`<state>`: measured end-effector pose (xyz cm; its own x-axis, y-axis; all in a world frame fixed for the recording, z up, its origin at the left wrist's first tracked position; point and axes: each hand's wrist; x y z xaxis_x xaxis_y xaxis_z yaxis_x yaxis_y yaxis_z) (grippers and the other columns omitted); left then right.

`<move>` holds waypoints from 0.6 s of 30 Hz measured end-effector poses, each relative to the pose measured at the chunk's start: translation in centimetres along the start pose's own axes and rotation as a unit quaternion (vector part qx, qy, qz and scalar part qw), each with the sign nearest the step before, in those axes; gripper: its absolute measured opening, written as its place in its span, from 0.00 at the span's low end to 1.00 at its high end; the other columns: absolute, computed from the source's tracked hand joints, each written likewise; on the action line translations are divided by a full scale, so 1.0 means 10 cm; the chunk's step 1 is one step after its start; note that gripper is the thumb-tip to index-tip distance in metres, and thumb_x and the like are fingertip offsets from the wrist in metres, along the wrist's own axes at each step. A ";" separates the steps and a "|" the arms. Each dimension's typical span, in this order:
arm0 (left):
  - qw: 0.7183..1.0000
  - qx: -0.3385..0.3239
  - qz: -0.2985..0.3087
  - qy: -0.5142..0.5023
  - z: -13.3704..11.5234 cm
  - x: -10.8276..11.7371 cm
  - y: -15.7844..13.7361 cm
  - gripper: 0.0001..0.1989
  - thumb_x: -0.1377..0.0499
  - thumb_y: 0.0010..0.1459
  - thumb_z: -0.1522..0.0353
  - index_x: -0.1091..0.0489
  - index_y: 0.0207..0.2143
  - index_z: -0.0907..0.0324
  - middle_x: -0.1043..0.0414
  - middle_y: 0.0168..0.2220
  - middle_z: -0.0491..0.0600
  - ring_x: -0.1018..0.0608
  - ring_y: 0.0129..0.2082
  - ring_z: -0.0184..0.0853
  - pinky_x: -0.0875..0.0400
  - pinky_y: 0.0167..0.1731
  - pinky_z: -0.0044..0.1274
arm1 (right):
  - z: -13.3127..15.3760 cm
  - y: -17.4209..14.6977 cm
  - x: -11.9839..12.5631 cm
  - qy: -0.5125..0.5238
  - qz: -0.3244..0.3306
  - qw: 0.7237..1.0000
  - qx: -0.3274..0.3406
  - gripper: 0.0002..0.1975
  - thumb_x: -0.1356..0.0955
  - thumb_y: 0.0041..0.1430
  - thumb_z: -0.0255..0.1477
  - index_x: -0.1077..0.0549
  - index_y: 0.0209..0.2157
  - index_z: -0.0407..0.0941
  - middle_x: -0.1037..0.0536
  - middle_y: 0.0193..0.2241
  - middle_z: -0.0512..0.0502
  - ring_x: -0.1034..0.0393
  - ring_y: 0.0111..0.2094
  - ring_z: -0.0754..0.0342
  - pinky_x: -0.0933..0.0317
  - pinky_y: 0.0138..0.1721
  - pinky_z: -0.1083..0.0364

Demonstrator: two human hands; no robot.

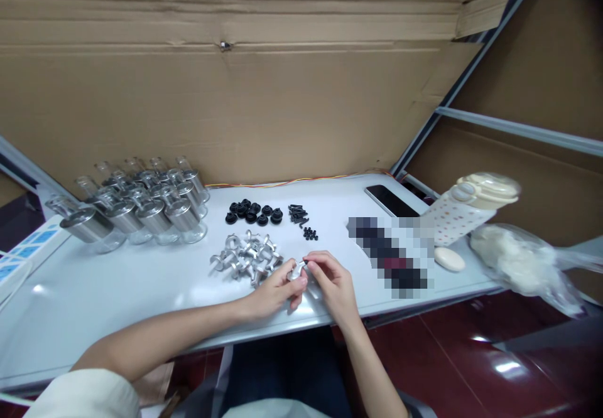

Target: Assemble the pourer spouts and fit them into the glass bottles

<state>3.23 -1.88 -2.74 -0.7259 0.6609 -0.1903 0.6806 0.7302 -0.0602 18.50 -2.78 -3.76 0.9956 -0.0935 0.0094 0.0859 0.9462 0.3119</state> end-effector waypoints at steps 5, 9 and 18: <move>1.000 0.002 0.001 0.014 -0.02 0.00 -0.01 0.19 0.46 0.57 0.53 0.48 0.31 0.58 0.42 0.19 0.38 0.38 0.19 0.24 0.44 0.24 0.20 | -0.01 -0.02 0.00 -0.047 -0.004 0.999 0.024 0.07 0.34 0.57 0.31 0.25 0.30 0.45 0.26 0.31 0.46 0.31 0.35 0.52 0.37 0.38 0.55; 1.000 0.010 -0.002 0.019 -0.02 0.01 0.00 0.19 0.45 0.57 0.53 0.48 0.31 0.58 0.41 0.18 0.38 0.38 0.19 0.24 0.44 0.24 0.20 | 0.00 -0.03 -0.02 -0.065 -0.009 0.998 0.019 0.08 0.35 0.58 0.32 0.27 0.31 0.45 0.27 0.30 0.47 0.31 0.34 0.53 0.37 0.35 0.56; 0.999 0.017 -0.023 -0.046 0.05 0.02 0.04 0.19 0.45 0.57 0.54 0.47 0.33 0.58 0.41 0.20 0.38 0.36 0.19 0.24 0.44 0.25 0.21 | 0.04 -0.02 -0.03 -0.025 -0.021 0.999 -0.001 0.09 0.35 0.58 0.33 0.25 0.37 0.46 0.24 0.37 0.44 0.30 0.40 0.49 0.37 0.43 0.52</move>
Point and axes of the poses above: each hand's wrist, its own y-axis towards the middle knuckle, its own x-axis out of the back of the hand, z = x × y
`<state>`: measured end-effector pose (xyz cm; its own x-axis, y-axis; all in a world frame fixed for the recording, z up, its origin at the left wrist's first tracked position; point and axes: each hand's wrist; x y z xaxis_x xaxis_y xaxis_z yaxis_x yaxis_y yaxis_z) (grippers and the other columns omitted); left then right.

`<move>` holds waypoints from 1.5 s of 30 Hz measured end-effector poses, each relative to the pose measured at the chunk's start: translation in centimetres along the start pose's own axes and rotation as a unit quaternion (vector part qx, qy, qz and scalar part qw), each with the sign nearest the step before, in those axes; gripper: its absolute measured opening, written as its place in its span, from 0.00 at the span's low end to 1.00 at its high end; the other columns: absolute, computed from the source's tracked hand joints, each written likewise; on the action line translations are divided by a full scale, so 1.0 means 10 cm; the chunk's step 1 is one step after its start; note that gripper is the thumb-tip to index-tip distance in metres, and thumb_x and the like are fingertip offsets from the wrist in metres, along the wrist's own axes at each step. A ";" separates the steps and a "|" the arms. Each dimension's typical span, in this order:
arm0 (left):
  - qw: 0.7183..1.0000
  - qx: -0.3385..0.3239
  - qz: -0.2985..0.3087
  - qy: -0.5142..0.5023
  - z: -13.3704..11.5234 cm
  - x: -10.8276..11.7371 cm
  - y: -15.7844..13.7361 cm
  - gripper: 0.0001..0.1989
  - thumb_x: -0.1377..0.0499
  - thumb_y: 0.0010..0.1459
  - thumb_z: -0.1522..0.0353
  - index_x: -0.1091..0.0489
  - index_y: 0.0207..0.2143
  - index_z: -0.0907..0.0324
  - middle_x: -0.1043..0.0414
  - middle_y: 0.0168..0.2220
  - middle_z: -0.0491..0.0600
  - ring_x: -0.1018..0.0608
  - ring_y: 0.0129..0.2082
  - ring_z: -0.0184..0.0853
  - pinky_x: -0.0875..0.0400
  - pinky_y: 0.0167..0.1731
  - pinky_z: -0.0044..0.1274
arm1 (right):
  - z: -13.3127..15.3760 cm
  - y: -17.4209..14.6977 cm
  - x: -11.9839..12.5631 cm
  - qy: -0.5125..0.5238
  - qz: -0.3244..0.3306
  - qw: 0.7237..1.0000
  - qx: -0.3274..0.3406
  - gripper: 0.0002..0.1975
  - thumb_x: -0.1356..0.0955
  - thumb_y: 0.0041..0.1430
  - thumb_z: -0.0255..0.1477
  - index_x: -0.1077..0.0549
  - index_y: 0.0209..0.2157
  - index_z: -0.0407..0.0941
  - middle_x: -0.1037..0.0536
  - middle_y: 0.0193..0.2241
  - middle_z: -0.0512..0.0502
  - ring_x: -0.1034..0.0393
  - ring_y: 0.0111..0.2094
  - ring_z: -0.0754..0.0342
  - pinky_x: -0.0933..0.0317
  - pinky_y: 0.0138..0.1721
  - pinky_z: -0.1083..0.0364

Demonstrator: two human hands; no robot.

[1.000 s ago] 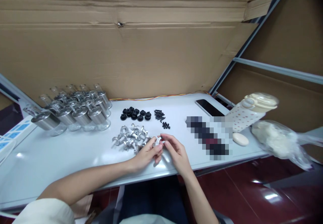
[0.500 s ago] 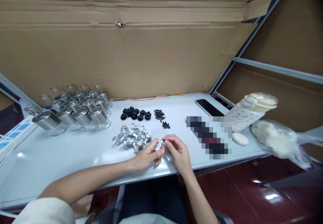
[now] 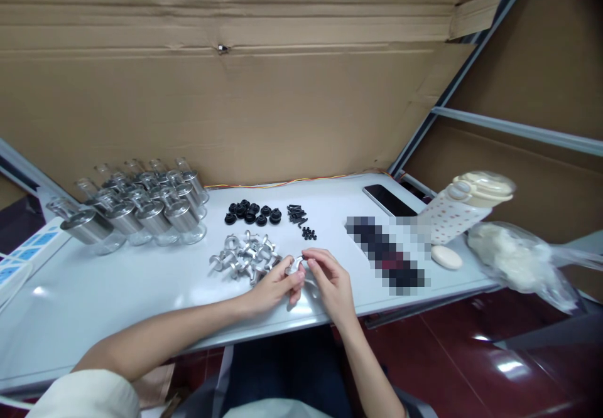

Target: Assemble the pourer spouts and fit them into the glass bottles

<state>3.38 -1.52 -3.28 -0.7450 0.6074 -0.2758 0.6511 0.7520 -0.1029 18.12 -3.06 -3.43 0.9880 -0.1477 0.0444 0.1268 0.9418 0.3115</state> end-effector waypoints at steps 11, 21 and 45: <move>0.996 -0.002 0.032 0.080 -0.08 -0.03 -0.05 0.18 0.46 0.58 0.55 0.46 0.32 0.59 0.39 0.18 0.39 0.36 0.19 0.26 0.43 0.25 0.21 | 0.02 -0.01 -0.02 0.033 0.019 0.998 -0.054 0.10 0.34 0.57 0.37 0.31 0.29 0.44 0.31 0.20 0.52 0.34 0.25 0.55 0.39 0.30 0.56; 0.997 -0.009 0.033 0.066 -0.04 -0.02 -0.03 0.19 0.46 0.57 0.53 0.47 0.31 0.58 0.40 0.19 0.39 0.34 0.19 0.26 0.42 0.25 0.21 | 0.00 0.00 0.00 0.024 0.021 0.999 -0.015 0.08 0.34 0.57 0.34 0.28 0.30 0.45 0.29 0.25 0.50 0.32 0.28 0.54 0.38 0.33 0.56; 0.999 -0.013 0.037 0.001 -0.02 -0.03 -0.05 0.22 0.46 0.56 0.50 0.46 0.33 0.59 0.39 0.23 0.40 0.31 0.20 0.26 0.41 0.27 0.22 | -0.03 -0.01 0.01 -0.012 0.009 1.000 0.015 0.08 0.35 0.58 0.32 0.24 0.33 0.45 0.25 0.31 0.46 0.31 0.33 0.51 0.36 0.38 0.53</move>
Point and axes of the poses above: each hand's wrist, its own y-axis towards the middle knuckle, its own x-axis out of the back of the hand, z = x × y
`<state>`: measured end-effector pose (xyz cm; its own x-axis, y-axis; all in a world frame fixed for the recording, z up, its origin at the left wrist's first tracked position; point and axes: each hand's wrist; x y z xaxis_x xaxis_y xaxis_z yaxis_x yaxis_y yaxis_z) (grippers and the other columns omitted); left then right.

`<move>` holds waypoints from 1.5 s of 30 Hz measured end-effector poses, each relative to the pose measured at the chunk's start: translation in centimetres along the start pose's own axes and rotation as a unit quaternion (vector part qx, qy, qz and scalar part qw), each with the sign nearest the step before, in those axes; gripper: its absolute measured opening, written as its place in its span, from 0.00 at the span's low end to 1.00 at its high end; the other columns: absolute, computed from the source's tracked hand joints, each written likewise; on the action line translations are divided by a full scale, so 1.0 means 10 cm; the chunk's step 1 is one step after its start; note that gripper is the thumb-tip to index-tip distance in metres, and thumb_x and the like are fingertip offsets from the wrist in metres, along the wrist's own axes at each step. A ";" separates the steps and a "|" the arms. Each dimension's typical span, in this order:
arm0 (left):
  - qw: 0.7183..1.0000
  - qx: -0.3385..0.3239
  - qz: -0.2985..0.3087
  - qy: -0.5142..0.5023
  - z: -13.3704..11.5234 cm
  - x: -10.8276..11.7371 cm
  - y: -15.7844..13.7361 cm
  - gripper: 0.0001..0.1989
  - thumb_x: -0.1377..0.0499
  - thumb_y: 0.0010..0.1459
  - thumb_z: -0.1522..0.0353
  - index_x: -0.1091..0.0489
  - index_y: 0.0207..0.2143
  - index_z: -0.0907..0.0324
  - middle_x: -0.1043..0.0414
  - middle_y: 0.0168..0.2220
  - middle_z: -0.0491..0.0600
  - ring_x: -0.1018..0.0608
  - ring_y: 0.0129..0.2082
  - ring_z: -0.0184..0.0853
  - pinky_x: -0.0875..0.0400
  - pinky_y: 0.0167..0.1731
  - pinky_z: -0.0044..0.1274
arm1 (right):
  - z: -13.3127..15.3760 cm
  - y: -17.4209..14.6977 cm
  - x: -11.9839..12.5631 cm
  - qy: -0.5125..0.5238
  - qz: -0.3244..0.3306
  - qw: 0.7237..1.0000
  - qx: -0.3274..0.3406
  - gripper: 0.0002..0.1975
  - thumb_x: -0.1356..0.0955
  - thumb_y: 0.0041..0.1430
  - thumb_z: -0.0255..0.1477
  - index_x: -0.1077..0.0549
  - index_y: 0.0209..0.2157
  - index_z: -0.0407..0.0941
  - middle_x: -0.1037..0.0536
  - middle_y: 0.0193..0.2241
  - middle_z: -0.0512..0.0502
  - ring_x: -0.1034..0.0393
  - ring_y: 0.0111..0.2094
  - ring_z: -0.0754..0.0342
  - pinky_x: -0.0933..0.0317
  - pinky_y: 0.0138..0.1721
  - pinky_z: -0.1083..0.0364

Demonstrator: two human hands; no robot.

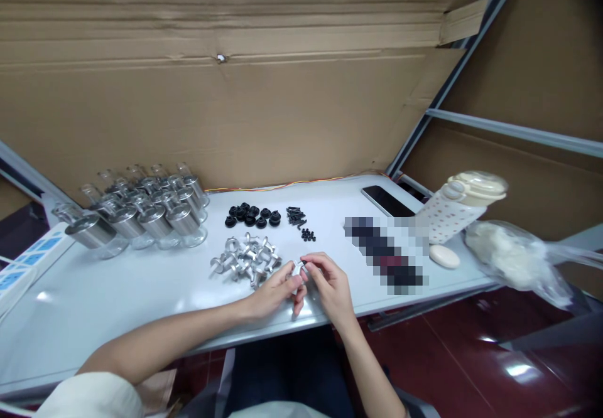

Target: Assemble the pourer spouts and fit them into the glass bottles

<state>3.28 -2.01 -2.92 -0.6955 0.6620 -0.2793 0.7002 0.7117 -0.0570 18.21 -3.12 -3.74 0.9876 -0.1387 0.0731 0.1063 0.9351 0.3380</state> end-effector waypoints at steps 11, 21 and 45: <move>0.999 -0.001 -0.006 0.038 -0.02 -0.01 -0.01 0.20 0.45 0.57 0.53 0.49 0.34 0.57 0.38 0.22 0.38 0.32 0.21 0.25 0.41 0.28 0.22 | 0.01 -0.02 0.01 -0.008 0.006 1.000 0.012 0.07 0.36 0.60 0.32 0.27 0.34 0.46 0.28 0.30 0.48 0.32 0.33 0.53 0.38 0.36 0.55; 0.999 0.009 -0.049 -0.006 -0.01 -0.01 0.00 0.23 0.42 0.54 0.53 0.49 0.39 0.57 0.35 0.25 0.39 0.28 0.21 0.27 0.36 0.28 0.24 | -0.03 -0.02 -0.01 0.021 -0.015 0.999 -0.040 0.08 0.35 0.59 0.34 0.28 0.35 0.45 0.27 0.33 0.47 0.32 0.36 0.51 0.39 0.38 0.54; 0.766 -0.072 -0.203 0.605 -0.66 0.30 0.10 0.16 0.49 0.60 0.63 0.43 0.49 0.57 0.33 0.40 0.49 0.31 0.22 0.28 0.37 0.27 0.24 | 0.02 0.02 0.00 0.130 -0.096 0.981 -0.104 0.12 0.29 0.50 0.38 0.30 0.31 0.44 0.27 0.24 0.50 0.32 0.29 0.53 0.37 0.35 0.55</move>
Point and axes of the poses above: each hand's wrist, its own y-axis towards the middle knuckle, its own x-axis out of the back of the hand, z = x × y
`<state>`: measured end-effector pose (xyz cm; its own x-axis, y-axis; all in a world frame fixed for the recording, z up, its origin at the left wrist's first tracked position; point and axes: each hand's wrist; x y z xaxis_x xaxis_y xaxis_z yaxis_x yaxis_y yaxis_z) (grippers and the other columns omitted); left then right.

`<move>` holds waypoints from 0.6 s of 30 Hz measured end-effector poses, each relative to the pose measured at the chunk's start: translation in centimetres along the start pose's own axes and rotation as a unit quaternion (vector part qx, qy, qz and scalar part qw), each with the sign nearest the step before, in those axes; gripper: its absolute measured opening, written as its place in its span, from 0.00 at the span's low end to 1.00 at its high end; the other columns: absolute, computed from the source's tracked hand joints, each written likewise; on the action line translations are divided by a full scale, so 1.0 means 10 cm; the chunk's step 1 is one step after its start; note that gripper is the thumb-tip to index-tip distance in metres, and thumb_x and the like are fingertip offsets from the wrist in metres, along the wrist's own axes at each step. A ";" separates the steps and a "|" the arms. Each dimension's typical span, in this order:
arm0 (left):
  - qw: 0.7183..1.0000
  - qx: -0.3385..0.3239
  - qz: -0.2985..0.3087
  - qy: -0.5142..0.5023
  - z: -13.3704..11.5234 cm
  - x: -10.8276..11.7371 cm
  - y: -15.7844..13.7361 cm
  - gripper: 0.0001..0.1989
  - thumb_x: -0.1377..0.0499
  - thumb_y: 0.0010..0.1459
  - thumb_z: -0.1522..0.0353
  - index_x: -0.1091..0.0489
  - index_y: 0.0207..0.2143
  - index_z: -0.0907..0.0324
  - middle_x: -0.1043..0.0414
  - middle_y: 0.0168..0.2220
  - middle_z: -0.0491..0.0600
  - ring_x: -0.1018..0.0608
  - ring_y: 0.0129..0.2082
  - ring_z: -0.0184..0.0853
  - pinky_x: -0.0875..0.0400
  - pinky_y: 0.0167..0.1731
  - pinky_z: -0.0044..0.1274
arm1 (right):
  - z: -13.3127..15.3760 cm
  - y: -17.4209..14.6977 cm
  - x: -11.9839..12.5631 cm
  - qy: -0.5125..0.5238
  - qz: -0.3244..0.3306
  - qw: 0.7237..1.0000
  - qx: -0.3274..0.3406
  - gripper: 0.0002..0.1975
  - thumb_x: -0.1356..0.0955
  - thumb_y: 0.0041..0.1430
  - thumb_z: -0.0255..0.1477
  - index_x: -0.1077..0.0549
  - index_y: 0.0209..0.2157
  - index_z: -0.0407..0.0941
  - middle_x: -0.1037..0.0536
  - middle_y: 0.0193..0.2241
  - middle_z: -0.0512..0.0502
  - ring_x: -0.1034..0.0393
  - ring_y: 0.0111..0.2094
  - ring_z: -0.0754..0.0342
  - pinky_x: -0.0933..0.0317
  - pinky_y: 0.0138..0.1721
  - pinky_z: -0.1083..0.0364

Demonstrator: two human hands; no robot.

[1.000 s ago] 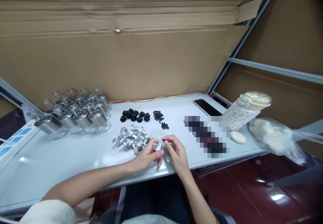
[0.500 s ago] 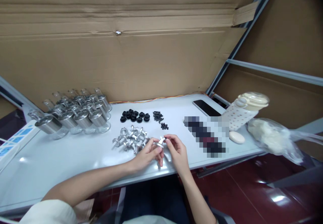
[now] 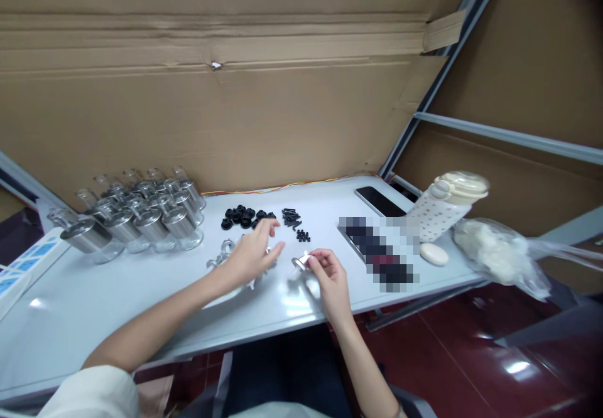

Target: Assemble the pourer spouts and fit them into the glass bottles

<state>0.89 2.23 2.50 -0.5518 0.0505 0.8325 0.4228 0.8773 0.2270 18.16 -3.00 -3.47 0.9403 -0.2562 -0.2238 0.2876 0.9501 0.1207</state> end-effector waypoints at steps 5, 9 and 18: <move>0.987 0.017 -0.039 0.158 0.24 0.07 0.40 0.20 0.51 0.61 0.69 0.44 0.56 0.57 0.36 0.52 0.54 0.24 0.38 0.38 0.33 0.31 0.25 | 0.00 -0.01 0.00 0.015 -0.018 1.000 0.002 0.13 0.30 0.50 0.36 0.30 0.36 0.45 0.26 0.26 0.51 0.31 0.30 0.54 0.38 0.36 0.55; 0.980 -0.037 -0.011 0.198 0.39 -0.05 0.49 0.20 0.53 0.62 0.72 0.41 0.57 0.56 0.34 0.53 0.52 0.24 0.41 0.37 0.32 0.33 0.24 | 0.02 -0.01 0.01 0.000 -0.017 1.000 -0.008 0.13 0.31 0.51 0.35 0.26 0.37 0.44 0.25 0.27 0.49 0.31 0.31 0.52 0.38 0.38 0.53; 0.984 -0.060 -0.052 0.160 0.36 -0.02 0.44 0.08 0.49 0.62 0.68 0.33 0.42 0.60 0.29 0.41 0.51 0.25 0.37 0.35 0.32 0.36 0.24 | 0.00 -0.01 0.00 -0.016 -0.029 0.999 0.001 0.10 0.31 0.51 0.35 0.27 0.33 0.44 0.26 0.26 0.49 0.31 0.30 0.52 0.38 0.35 0.54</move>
<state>0.31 7.80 1.49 -0.3501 -0.2071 0.9135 0.4675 0.8064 0.3620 18.19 -3.07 -3.44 0.9272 -0.3171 -0.1994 0.3428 0.9330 0.1099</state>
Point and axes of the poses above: each hand's wrist, its own y-axis towards the middle knuckle, its own x-axis out of the back of the hand, z = x × y
